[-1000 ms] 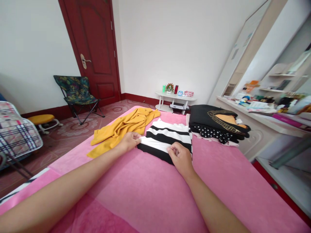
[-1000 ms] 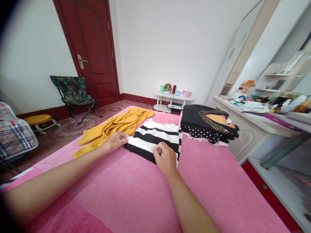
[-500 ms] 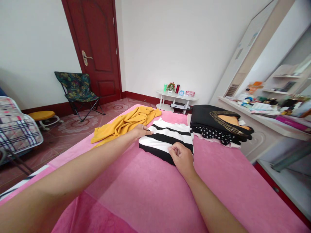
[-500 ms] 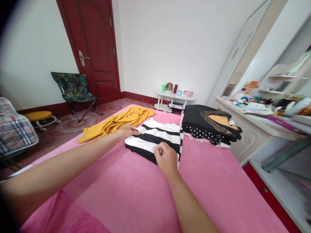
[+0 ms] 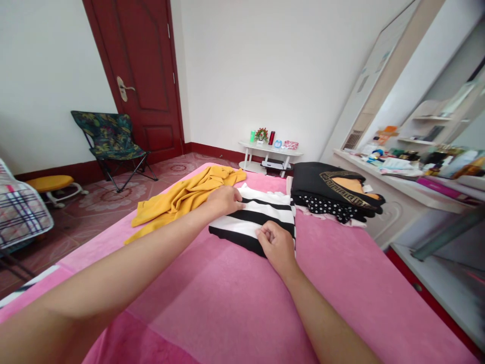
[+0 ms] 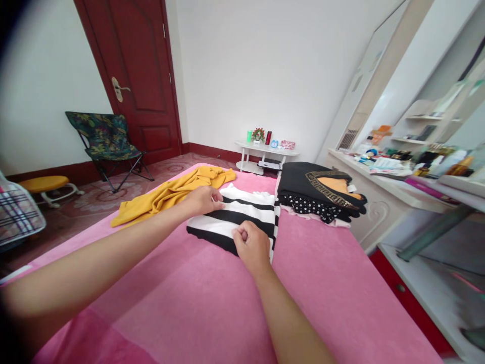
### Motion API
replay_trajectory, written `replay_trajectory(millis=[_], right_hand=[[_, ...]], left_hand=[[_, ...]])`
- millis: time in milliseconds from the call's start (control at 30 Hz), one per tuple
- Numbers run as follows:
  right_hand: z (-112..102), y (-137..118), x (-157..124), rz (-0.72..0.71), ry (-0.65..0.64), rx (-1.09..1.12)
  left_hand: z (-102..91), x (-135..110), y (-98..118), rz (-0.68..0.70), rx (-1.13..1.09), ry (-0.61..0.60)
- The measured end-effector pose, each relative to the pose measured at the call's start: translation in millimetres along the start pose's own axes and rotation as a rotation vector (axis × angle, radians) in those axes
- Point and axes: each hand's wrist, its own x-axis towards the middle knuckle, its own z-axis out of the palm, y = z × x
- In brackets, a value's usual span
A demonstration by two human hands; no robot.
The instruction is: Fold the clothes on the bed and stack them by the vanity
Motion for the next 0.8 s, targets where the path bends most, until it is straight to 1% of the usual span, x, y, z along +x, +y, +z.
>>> replay_trajectory(millis=[67, 133, 200, 267, 367, 400, 500, 567, 667, 733, 800], right_hand=[[0, -1, 0, -0.007, 0.003, 0.006], [-1, -2, 0, -0.009, 0.007, 0.007], [-1, -3, 0, -0.010, 0.005, 0.002], [-1, -3, 1, -0.011, -0.002, -0.006], [-1, -3, 0, -0.009, -0.004, -0.019], [-1, -3, 0, -0.009, -0.002, -0.022], [-1, -3, 0, -0.010, 0.008, -0.023], [-1, -3, 0, -0.004, 0.007, -0.027], [0, -3, 1, 0.009, 0.007, -0.039], [1, -2, 2, 0.012, 0.018, -0.040], [1, -2, 2, 0.018, 0.022, -0.032]], left_hand=[[6.4, -7, 3, 0.110, 0.040, -0.113], [18.5, -12, -3, 0.190, 0.070, -0.140], [29.5, -13, -10, 0.211, 0.133, -0.130], [34.6, -9, -12, 0.175, 0.220, -0.085], [34.9, 0, 0, 0.151, 0.292, 0.014], [35.7, 2, 6, 0.171, 0.280, 0.020], [46.2, 4, 21, 0.288, 0.202, -0.056], [58.0, 6, 25, 0.331, 0.167, -0.108], [71.7, 16, 24, 0.315, 0.166, -0.167], [75.5, 27, 24, 0.284, 0.182, -0.228], [77.2, 39, 27, 0.249, 0.203, -0.262]])
